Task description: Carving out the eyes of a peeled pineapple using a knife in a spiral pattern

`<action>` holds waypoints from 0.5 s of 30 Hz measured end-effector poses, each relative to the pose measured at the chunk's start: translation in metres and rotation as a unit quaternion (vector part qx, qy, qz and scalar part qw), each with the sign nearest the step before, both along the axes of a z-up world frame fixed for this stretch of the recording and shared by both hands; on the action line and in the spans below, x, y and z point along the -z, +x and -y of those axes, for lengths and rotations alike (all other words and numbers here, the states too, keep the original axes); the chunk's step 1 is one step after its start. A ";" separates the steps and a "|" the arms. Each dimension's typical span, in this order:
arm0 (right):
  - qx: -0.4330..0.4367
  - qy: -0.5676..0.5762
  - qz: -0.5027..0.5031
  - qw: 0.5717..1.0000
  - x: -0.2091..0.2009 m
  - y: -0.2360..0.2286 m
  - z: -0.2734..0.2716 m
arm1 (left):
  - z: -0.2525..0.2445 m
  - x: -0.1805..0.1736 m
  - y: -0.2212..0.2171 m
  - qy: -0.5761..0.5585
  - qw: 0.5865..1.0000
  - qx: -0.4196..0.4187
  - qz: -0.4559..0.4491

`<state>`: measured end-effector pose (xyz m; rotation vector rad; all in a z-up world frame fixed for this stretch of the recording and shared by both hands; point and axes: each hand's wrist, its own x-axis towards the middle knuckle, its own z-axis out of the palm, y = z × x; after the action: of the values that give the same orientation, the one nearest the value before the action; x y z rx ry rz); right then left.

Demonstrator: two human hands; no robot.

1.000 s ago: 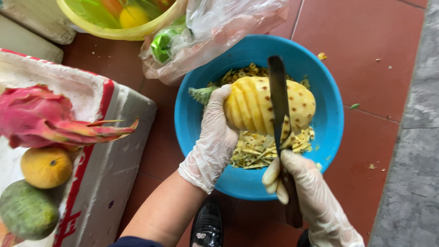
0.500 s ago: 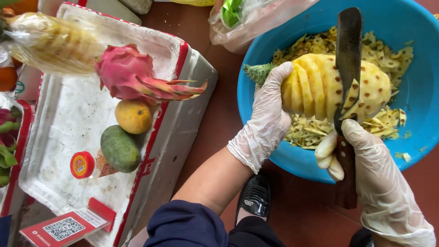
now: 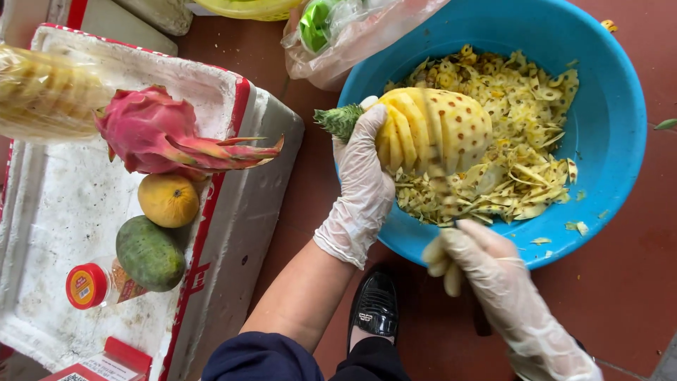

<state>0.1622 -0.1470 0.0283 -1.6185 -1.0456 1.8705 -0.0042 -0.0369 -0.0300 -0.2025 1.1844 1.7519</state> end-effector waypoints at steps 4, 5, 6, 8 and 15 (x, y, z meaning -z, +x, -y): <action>0.030 0.043 0.152 0.987 -0.011 0.044 -0.011 | -0.008 0.011 -0.015 -0.007 0.999 -0.042 -0.030; 0.043 0.033 0.256 0.965 -0.020 0.058 -0.014 | -0.009 0.020 -0.013 -0.008 0.997 -0.059 -0.049; 0.047 0.029 0.265 0.963 -0.016 0.079 -0.022 | -0.005 0.025 -0.017 -0.012 0.998 -0.053 -0.041; -0.054 0.004 0.477 0.877 -0.010 0.123 -0.043 | -0.007 0.034 -0.025 0.084 0.992 -0.072 -0.057; -0.273 0.033 0.670 0.690 0.063 0.208 -0.070 | -0.006 0.008 -0.025 -0.010 0.996 -0.074 -0.040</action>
<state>0.3707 -0.0766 -0.0348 -2.8508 -2.2719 0.4725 -0.0297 -0.0312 -0.0376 -0.2390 1.2737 1.8928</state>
